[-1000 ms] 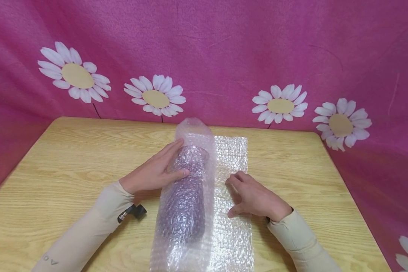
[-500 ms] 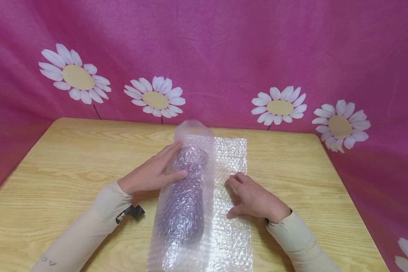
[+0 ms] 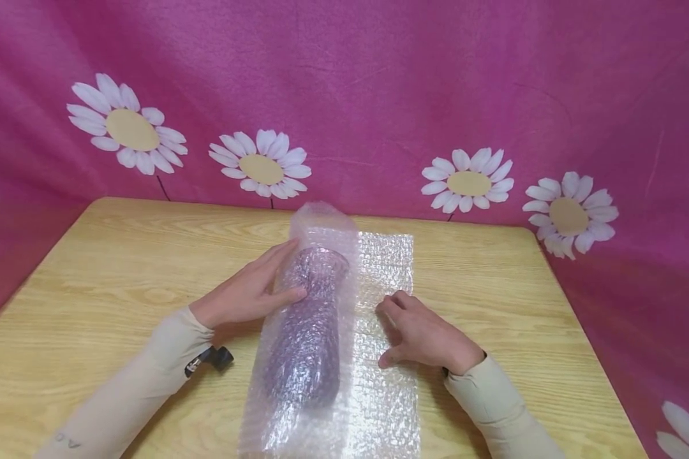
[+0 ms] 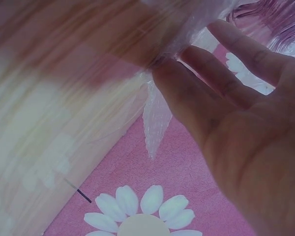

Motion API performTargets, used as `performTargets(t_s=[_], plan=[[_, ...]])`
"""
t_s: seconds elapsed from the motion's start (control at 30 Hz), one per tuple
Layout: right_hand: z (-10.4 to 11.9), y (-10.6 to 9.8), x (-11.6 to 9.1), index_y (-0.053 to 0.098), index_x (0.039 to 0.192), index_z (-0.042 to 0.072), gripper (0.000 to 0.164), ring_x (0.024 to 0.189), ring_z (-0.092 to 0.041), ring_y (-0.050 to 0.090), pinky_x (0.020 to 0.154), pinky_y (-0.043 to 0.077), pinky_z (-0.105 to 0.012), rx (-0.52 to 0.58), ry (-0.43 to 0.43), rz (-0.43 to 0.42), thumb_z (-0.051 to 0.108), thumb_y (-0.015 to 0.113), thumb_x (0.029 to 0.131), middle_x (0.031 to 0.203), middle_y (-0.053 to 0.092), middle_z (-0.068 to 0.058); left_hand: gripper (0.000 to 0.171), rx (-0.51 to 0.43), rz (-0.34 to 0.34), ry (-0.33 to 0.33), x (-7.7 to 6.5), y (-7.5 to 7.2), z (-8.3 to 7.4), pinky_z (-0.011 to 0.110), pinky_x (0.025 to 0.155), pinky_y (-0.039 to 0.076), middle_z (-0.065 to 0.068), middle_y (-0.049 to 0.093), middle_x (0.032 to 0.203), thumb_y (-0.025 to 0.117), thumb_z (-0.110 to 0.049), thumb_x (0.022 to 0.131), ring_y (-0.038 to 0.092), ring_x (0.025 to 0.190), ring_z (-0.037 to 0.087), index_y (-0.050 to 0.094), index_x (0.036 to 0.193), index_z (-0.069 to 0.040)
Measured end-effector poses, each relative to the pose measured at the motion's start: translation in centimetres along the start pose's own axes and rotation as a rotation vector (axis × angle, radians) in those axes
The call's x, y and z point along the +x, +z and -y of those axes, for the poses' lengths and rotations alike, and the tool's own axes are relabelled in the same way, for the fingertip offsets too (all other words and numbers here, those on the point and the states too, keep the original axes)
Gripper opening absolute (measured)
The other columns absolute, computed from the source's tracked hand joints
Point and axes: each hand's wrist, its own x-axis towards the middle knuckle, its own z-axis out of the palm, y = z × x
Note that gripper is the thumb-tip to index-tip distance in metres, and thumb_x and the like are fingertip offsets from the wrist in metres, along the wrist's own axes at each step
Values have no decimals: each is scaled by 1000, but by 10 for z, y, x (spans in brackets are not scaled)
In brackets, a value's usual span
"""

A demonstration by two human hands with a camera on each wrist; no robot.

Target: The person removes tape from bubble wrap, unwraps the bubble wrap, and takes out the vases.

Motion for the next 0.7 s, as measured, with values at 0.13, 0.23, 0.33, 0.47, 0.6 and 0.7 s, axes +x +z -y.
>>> performTargets(t_s=[0.13, 0.23, 0.33, 0.47, 0.6, 0.7], plan=[[0, 0, 0, 58, 136, 6, 83, 120, -28, 57, 105, 54, -52, 5, 5, 0, 46, 91, 70, 138, 56, -15, 100, 8, 0, -2, -2, -2, 2, 47, 133, 22, -3, 8, 177, 54, -72, 95, 16, 163, 21, 7, 168, -23], [0, 0, 0, 58, 136, 6, 83, 120, -28, 57, 105, 54, -52, 3, 5, 1, 46, 91, 70, 138, 56, -15, 100, 19, -4, -4, -4, -2, 4, 47, 133, 22, -2, 8, 177, 53, -73, 95, 15, 164, 22, 6, 168, -22], [-1, 0, -1, 58, 136, 7, 83, 121, -29, 57, 105, 54, -52, 2, 6, 1, 46, 91, 71, 138, 56, -16, 100, 32, -9, -1, -5, -2, 4, 48, 133, 22, -1, 8, 177, 52, -73, 96, 16, 164, 23, 7, 168, -21], [-2, 0, -2, 58, 136, 6, 83, 120, -28, 58, 105, 54, -52, 0, 3, 0, 46, 91, 71, 138, 56, -15, 97, 40, -17, 2, -7, -2, 5, 48, 133, 23, -1, 9, 177, 52, -72, 97, 16, 164, 24, 7, 168, -23], [-2, 0, -1, 58, 137, 6, 83, 116, -24, 57, 103, 55, -50, -4, -4, 2, 47, 90, 72, 136, 57, -13, 96, 54, -24, -12, -10, -4, 6, 49, 132, 24, 0, 11, 177, 53, -70, 97, 17, 163, 24, 8, 168, -23], [-2, 0, 0, 58, 138, 6, 85, 117, -25, 57, 104, 55, -50, -6, -4, 5, 48, 90, 71, 136, 57, -13, 95, 67, -30, -21, -11, -6, 7, 49, 132, 24, 2, 14, 176, 53, -68, 98, 19, 163, 25, 10, 168, -21]])
